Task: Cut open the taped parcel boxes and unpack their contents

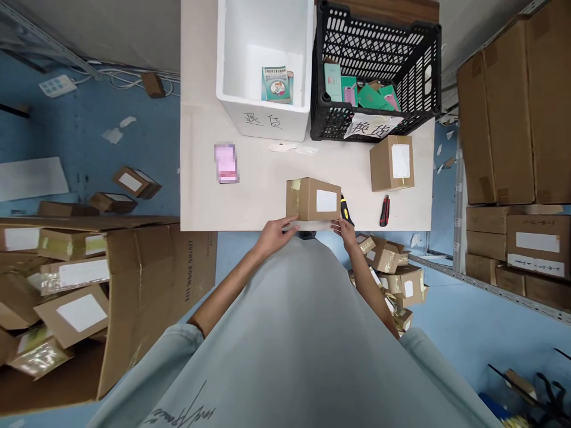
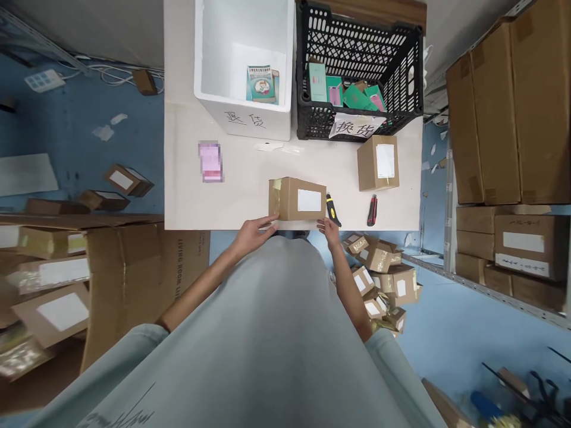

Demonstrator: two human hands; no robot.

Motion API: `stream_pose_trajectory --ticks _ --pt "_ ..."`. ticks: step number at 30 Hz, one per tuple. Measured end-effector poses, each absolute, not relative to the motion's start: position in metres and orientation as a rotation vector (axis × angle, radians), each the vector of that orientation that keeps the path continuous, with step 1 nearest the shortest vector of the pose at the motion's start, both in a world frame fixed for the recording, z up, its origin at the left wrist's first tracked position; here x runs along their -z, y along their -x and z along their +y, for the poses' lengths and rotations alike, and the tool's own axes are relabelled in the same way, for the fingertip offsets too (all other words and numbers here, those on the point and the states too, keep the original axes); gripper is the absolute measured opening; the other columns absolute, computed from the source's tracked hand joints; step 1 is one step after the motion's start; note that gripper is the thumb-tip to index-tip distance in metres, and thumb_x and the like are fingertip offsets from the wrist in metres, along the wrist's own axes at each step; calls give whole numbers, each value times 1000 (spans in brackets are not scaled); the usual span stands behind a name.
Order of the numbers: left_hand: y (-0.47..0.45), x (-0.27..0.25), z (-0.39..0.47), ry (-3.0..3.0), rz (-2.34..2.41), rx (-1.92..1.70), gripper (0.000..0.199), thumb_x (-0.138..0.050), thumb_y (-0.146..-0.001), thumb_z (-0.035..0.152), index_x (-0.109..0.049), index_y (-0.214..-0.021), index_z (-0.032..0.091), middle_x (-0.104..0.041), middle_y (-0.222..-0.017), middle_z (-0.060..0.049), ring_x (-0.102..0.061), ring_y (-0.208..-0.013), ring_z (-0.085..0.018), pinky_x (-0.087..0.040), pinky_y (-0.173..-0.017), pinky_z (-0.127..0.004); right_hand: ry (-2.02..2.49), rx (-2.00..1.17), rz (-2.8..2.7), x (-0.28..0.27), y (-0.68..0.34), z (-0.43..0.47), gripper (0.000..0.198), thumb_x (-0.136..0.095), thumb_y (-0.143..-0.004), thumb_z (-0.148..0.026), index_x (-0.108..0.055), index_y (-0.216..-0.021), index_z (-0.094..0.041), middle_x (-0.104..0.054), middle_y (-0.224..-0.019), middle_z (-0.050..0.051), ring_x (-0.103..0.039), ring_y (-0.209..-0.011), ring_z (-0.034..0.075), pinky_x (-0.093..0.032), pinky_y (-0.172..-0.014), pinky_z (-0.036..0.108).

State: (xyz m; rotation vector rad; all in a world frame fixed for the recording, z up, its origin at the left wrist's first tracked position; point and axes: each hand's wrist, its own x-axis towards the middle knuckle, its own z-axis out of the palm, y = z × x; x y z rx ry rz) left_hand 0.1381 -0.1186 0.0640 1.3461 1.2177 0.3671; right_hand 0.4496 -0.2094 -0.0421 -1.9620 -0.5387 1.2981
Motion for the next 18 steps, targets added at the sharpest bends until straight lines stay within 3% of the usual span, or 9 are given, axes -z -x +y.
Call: stream_pose_trajectory --ticks 4,10,14,18 --pt "-153 -77 -123 -1417 1128 -343 49 -80 -103 46 -81 -149 31 -76 -155 -4 -80 -131 -38 -66 -115 -50 2000 -1271 -506 44 -454 -207 67 -63 -96 -86 -76 -108 -21 -89 -115 20 -86 -95 27 -68 -85 40" --pt "-139 -60 -122 -1380 1246 -373 50 -79 -103 48 -81 -147 25 -78 -153 -8 -80 -130 -37 -67 -112 -49 2035 -1249 -601 35 -451 -204 67 -65 -97 -85 -80 -108 -20 -89 -111 17 -86 -94 26 -68 -84 38" --pt "-122 -27 -117 -1308 1466 -432 50 -86 -97 49 -82 -138 21 -82 -143 -13 -82 -127 -37 -62 -118 -48 2067 -1232 -756 27 -439 -194 61 -70 -96 -78 -82 -104 -19 -89 -109 15 -86 -98 29 -69 -89 43" --pt "-108 7 -115 -1072 1647 -421 51 -87 -94 51 -80 -131 15 -83 -136 -21 -83 -121 -36 -64 -113 -50 2121 -1182 -947 16 -422 -179 47 -76 -97 -68 -85 -98 -22 -89 -105 13 -84 -102 32 -65 -103 48"
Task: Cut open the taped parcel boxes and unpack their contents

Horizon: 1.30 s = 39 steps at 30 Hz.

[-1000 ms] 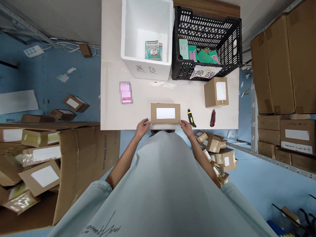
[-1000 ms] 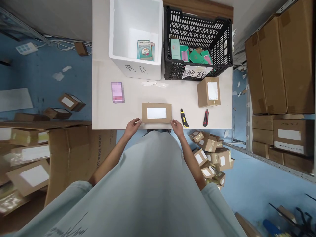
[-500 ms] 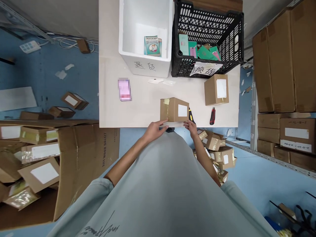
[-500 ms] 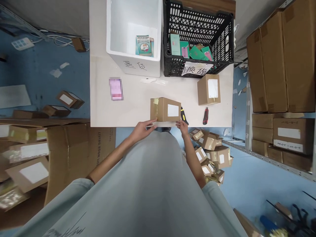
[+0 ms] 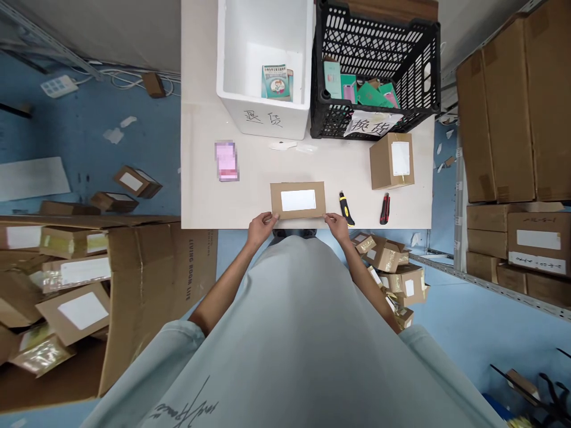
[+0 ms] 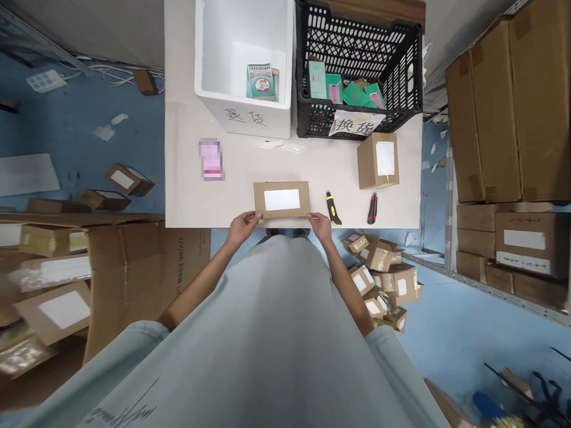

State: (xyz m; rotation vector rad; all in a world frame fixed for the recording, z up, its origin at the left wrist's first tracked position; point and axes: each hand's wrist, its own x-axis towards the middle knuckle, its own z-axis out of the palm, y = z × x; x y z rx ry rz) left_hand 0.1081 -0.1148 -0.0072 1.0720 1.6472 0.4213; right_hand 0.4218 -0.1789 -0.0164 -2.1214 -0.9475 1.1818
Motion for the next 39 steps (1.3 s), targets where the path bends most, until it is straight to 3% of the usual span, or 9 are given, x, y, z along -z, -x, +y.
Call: stream_pose_trajectory --ticks 4,8,12,18,24,30,34,39 --pt "-90 25 -120 -817 1627 -494 53 -84 -96 50 -76 -134 12 -85 -126 -20 -85 -114 -32 -69 -102 -46 2187 -1089 -1197 -4 -398 -171 38 -73 -105 -57 -88 -101 -23 -86 -115 16 -82 -104 35 -61 -108 49" --pt "-65 31 -121 -692 1707 -518 46 -86 -98 44 -76 -131 13 -84 -125 -19 -86 -114 -29 -69 -100 -42 2160 -868 -1751 -29 -360 -172 40 -58 -117 -48 -88 -109 -23 -81 -115 17 -80 -97 30 -63 -93 42" --pt "-49 35 -119 -641 1747 -495 42 -88 -98 46 -76 -123 15 -83 -126 -20 -86 -109 -27 -70 -98 -41 2025 -771 -1985 -48 -322 -172 42 -49 -120 -41 -86 -113 -21 -79 -113 19 -77 -97 31 -62 -91 43" --pt "-47 35 -118 -598 1754 -494 34 -81 -104 45 -74 -120 16 -83 -132 -20 -86 -105 -22 -70 -94 -34 1915 -759 -2118 -64 -296 -173 45 -38 -121 -29 -81 -134 -23 -78 -120 18 -75 -103 30 -60 -97 44" --pt "-53 32 -120 -573 1730 -505 31 -82 -104 42 -75 -120 16 -83 -132 -19 -87 -105 -23 -70 -96 -37 2014 -867 -2048 -60 -319 -179 38 -46 -120 -30 -79 -139 -21 -77 -137 18 -78 -108 31 -60 -98 41" --pt "-71 34 -123 -628 1622 -478 35 -78 -106 41 -74 -130 16 -80 -140 -17 -86 -108 -22 -68 -98 -35 2072 -953 -1501 -18 -378 -182 29 -63 -111 -32 -80 -132 -24 -81 -137 11 -83 -95 25 -64 -93 38" --pt "-98 38 -125 -842 1567 -442 43 -74 -107 50 -73 -133 15 -80 -139 -16 -85 -103 -25 -69 -94 -38 2158 -1075 -1210 11 -408 -180 43 -72 -96 -24 -78 -138 -21 -82 -139 12 -83 -88 25 -65 -101 44" --pt "-110 39 -129 -921 1575 -458 54 -72 -104 63 -75 -130 16 -77 -146 -17 -84 -98 -25 -68 -92 -38 2059 -1151 -1138 30 -407 -187 49 -70 -95 -31 -79 -142 -21 -75 -152 13 -80 -87 23 -66 -102 44"
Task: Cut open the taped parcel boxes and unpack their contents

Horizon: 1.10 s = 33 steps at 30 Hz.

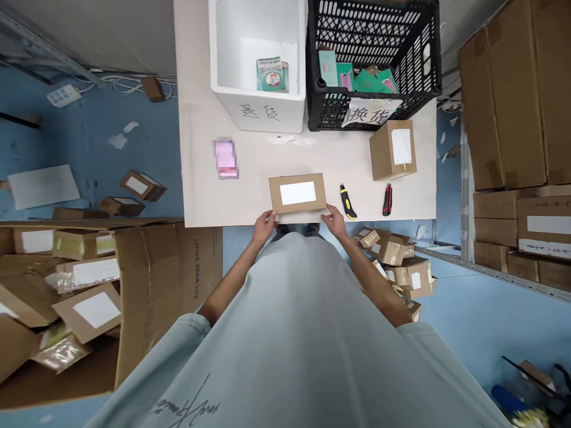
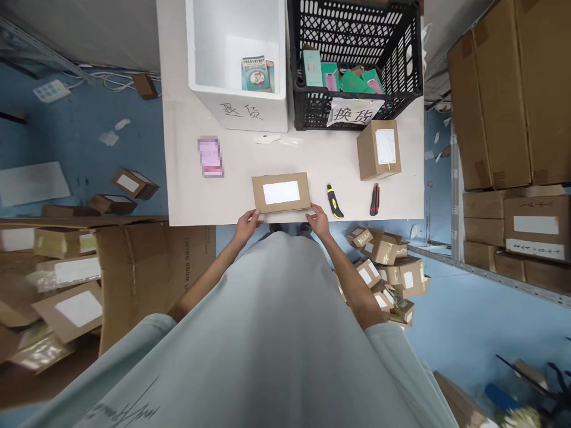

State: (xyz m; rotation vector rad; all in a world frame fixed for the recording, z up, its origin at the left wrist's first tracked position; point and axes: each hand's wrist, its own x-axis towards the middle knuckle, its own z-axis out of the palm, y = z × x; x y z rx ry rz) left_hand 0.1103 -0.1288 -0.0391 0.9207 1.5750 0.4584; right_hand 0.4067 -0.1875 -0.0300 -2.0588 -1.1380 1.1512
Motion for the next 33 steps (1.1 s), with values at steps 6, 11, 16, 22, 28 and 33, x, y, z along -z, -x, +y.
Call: stream_pose_trajectory --ticks 6,11,16,22,28,33 --pt "-82 26 -120 -1102 1529 -529 61 -88 -89 57 -78 -133 15 -79 -142 -18 -81 -91 -24 -67 -92 -40 1945 -1076 -1075 23 -394 -195 52 -68 -101 -56 -82 -138 -22 -78 -142 13 -80 -83 21 -67 -94 41" --pt "-67 14 -97 -1310 1549 -652 43 -81 -92 49 -85 -123 19 -81 -127 -12 -76 -78 -19 -65 -84 -36 1934 -912 -1111 7 -400 -173 55 -70 -103 -65 -86 -130 -21 -83 -126 12 -78 -79 21 -67 -89 39" --pt "-74 13 -82 -1227 1602 -643 36 -79 -93 43 -87 -115 16 -83 -111 -11 -74 -77 -20 -62 -83 -36 2062 -956 -1098 9 -403 -145 38 -75 -101 -51 -89 -116 -20 -87 -114 10 -79 -78 23 -67 -95 42" --pt "-75 10 -84 -1216 1626 -657 32 -76 -92 40 -88 -113 18 -84 -112 -11 -75 -89 -23 -62 -91 -38 2070 -954 -1037 11 -398 -146 36 -76 -98 -50 -89 -114 -20 -88 -117 11 -83 -89 26 -68 -97 43" --pt "-60 5 -87 -1210 1669 -622 31 -76 -90 39 -85 -114 20 -80 -102 -8 -74 -87 -23 -63 -92 -39 2046 -996 -963 8 -377 -161 47 -74 -98 -62 -87 -119 -21 -88 -116 10 -83 -89 25 -70 -94 43" --pt "-75 -17 -78 -1385 1638 -758 35 -74 -94 37 -81 -124 21 -77 -122 -11 -76 -98 -23 -64 -96 -40 2064 -918 -926 -1 -391 -173 54 -73 -99 -65 -84 -126 -19 -87 -126 16 -84 -101 30 -68 -101 47"
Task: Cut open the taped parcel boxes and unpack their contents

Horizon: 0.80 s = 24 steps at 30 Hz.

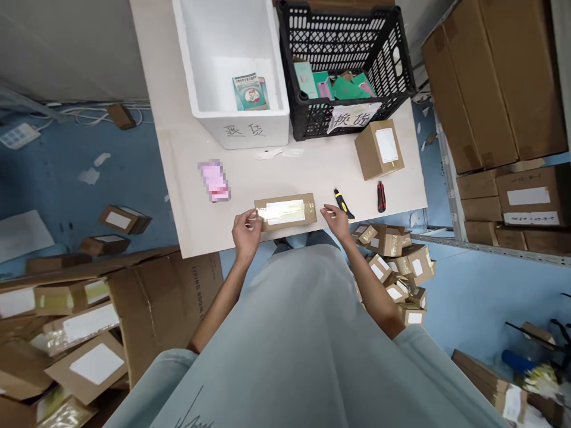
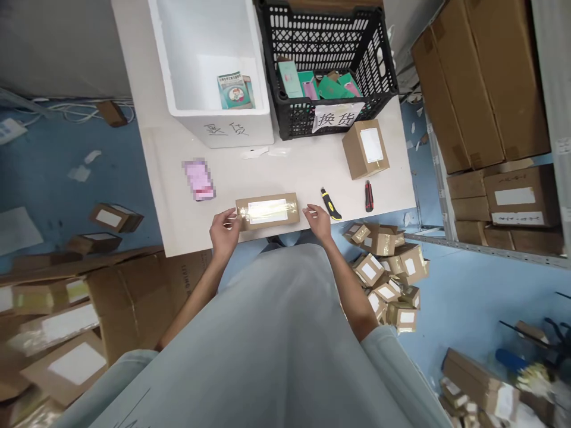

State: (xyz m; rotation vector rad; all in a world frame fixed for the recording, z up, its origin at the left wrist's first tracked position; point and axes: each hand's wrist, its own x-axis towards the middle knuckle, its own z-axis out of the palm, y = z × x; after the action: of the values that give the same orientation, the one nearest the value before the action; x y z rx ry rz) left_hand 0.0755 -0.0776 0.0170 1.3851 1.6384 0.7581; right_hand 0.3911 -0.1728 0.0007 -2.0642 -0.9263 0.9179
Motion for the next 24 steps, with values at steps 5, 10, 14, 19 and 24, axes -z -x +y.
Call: stream_pose_trajectory --ticks 5,10,14,19,24 --pt "-136 -40 -62 -1480 1429 -753 32 -69 -98 36 -80 -124 21 -78 -123 -11 -77 -110 -25 -65 -99 -40 2137 -767 -867 -11 -451 -176 56 -78 -97 -64 -82 -128 -18 -84 -133 19 -83 -106 32 -67 -105 50" --pt "-229 -51 -53 -1535 1223 -616 31 -68 -101 32 -79 -128 22 -80 -131 -11 -79 -117 -26 -66 -106 -43 2213 -527 -884 -16 -539 -164 62 -82 -96 -59 -76 -141 -17 -75 -144 23 -77 -122 36 -64 -110 56" --pt "-314 -50 -47 -1605 1053 -518 31 -70 -101 28 -79 -131 24 -78 -140 -11 -78 -125 -28 -66 -108 -45 2281 -376 -927 -15 -604 -148 67 -88 -94 -49 -70 -149 -16 -66 -155 25 -61 -147 39 -52 -127 59" --pt "-404 -47 -43 -1666 959 -443 35 -71 -100 22 -80 -134 22 -78 -143 -12 -78 -127 -28 -67 -108 -45 2415 -358 -917 -4 -653 -119 93 -95 -86 -45 -55 -163 -12 -45 -174 30 -42 -163 43 -40 -135 59" --pt "-435 -44 -47 -1668 959 -424 35 -71 -102 24 -80 -136 23 -77 -148 -12 -77 -131 -29 -67 -110 -46 2419 -467 -961 9 -674 -93 101 -94 -82 -46 -48 -167 -15 -40 -176 31 -38 -165 47 -40 -133 65"
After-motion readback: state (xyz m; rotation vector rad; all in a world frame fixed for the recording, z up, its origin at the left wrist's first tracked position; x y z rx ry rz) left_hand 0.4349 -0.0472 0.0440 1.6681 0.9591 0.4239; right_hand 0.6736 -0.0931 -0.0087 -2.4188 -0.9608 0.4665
